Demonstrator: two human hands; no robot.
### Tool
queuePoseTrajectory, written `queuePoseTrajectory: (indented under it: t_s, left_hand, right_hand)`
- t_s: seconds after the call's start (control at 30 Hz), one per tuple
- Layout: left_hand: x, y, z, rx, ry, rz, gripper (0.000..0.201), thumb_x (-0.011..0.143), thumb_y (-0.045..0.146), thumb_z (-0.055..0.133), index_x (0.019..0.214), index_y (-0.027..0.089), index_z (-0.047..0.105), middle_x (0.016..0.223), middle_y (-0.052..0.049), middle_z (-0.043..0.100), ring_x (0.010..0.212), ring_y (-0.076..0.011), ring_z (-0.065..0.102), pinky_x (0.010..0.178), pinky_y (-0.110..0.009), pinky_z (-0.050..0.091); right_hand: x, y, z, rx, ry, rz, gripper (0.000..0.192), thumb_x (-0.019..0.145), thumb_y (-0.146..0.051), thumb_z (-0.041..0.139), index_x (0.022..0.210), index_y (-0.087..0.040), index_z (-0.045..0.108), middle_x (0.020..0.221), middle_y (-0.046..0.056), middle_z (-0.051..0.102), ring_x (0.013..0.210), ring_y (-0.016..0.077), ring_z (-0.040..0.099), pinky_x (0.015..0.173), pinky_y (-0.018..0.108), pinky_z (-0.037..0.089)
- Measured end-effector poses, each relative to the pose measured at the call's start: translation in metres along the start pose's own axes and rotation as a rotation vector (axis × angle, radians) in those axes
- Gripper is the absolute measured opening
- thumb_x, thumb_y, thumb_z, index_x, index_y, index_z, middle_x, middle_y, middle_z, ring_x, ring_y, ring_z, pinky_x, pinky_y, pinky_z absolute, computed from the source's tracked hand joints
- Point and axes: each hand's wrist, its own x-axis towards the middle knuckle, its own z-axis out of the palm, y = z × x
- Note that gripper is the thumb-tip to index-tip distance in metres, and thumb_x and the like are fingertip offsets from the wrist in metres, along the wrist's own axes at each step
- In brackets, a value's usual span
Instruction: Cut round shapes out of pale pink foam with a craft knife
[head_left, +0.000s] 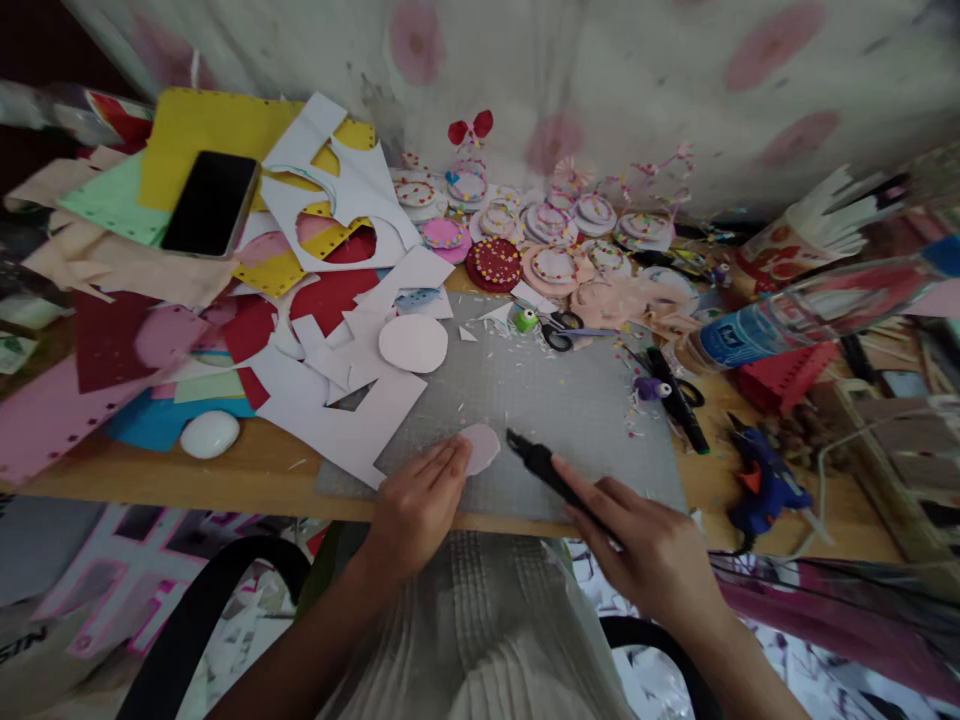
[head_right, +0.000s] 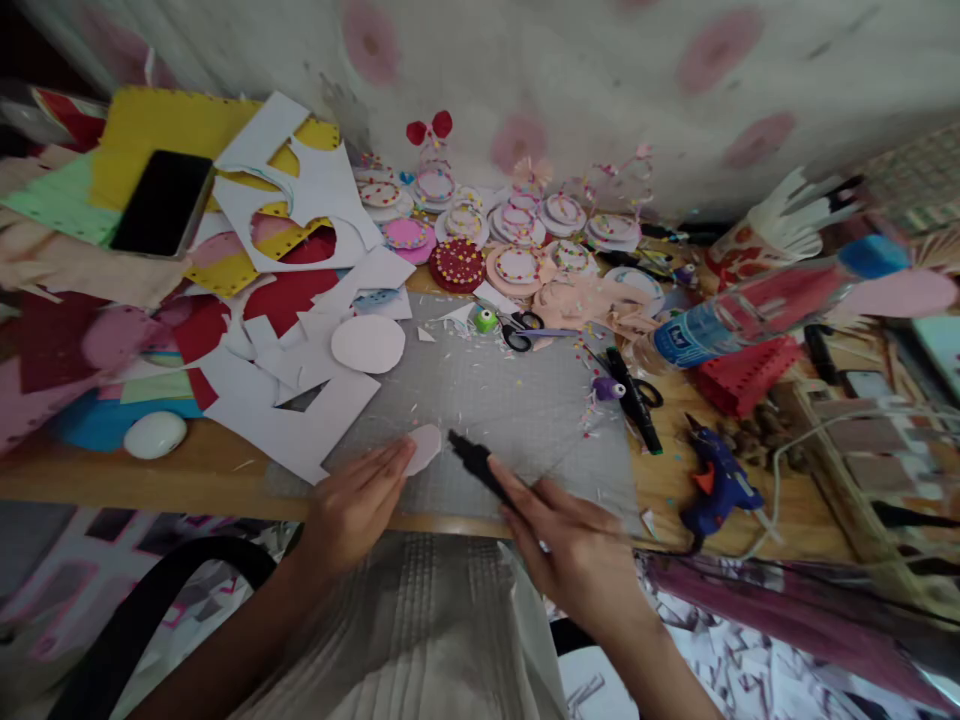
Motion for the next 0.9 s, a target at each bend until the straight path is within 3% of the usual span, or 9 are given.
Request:
queuePoseTrajectory:
  t_s: [0.13, 0.33, 0.5, 0.67, 0.73, 0.8, 0.9]
  left_hand:
    - [0.000, 0.000, -0.002, -0.021, 0.006, 0.013, 0.038, 0.089, 0.003, 0.052, 0.126, 0.011, 0.056, 0.107, -0.012, 0.075, 0.101, -0.0201, 0.071, 0.088, -0.031, 0.060]
    - [0.000, 0.000, -0.001, -0.016, 0.004, 0.010, 0.032, 0.089, 0.002, 0.052, 0.119, 0.009, 0.060, 0.107, -0.013, 0.074, 0.099, -0.0225, 0.072, 0.086, -0.035, 0.062]
    - [-0.001, 0.000, -0.001, -0.018, -0.013, 0.010, 0.035, 0.088, 0.001, 0.052, 0.122, 0.009, 0.059, 0.109, -0.013, 0.074, 0.101, -0.0226, 0.071, 0.087, -0.035, 0.061]
    - [-0.006, -0.003, -0.001, -0.038, -0.027, 0.021, 0.041, 0.087, 0.000, 0.051, 0.127, 0.010, 0.057, 0.112, -0.014, 0.073, 0.105, -0.0227, 0.070, 0.089, -0.035, 0.061]
    - [-0.008, -0.005, -0.001, -0.069, -0.029, 0.022, 0.044, 0.088, 0.000, 0.050, 0.131, 0.011, 0.055, 0.113, -0.013, 0.072, 0.107, -0.0220, 0.069, 0.091, -0.035, 0.060]
    - [-0.008, -0.006, -0.002, -0.121, -0.024, 0.007, 0.045, 0.088, 0.001, 0.050, 0.131, 0.013, 0.055, 0.115, -0.012, 0.072, 0.107, -0.0214, 0.069, 0.093, -0.035, 0.058]
    - [0.000, -0.002, -0.003, -0.315, -0.014, -0.202, 0.032, 0.090, 0.009, 0.054, 0.119, 0.016, 0.065, 0.110, -0.009, 0.074, 0.098, -0.0196, 0.072, 0.089, -0.031, 0.059]
  right_hand:
    - [-0.003, 0.008, -0.001, 0.025, 0.012, 0.104, 0.046, 0.098, -0.027, 0.048, 0.144, -0.026, 0.044, 0.075, -0.002, 0.062, 0.058, 0.0105, 0.062, 0.052, 0.021, 0.042]
    - [-0.001, -0.013, -0.009, 0.169, -0.112, -0.057, 0.047, 0.099, -0.026, 0.045, 0.146, -0.029, 0.041, 0.082, 0.000, 0.065, 0.063, 0.0107, 0.063, 0.056, 0.021, 0.044]
    - [0.001, -0.014, -0.009, 0.143, -0.134, -0.065, 0.046, 0.100, -0.027, 0.044, 0.146, -0.030, 0.041, 0.081, -0.001, 0.065, 0.061, 0.0108, 0.063, 0.055, 0.022, 0.043]
    - [-0.004, 0.008, -0.001, 0.017, -0.059, 0.087, 0.046, 0.099, -0.029, 0.044, 0.145, -0.030, 0.043, 0.079, -0.001, 0.066, 0.059, 0.0128, 0.065, 0.051, 0.023, 0.043]
    - [-0.006, 0.017, 0.002, 0.022, -0.038, 0.189, 0.045, 0.099, -0.031, 0.045, 0.144, -0.030, 0.045, 0.083, 0.001, 0.069, 0.065, 0.0152, 0.068, 0.054, 0.024, 0.047]
    - [-0.007, 0.022, 0.006, 0.121, -0.029, 0.254, 0.045, 0.098, -0.031, 0.046, 0.144, -0.029, 0.045, 0.101, 0.004, 0.072, 0.084, 0.0183, 0.071, 0.068, 0.026, 0.052]
    - [-0.001, 0.022, 0.013, 0.369, 0.027, 0.324, 0.044, 0.096, -0.035, 0.049, 0.139, -0.024, 0.051, 0.121, 0.008, 0.068, 0.105, 0.0228, 0.066, 0.083, 0.030, 0.053]
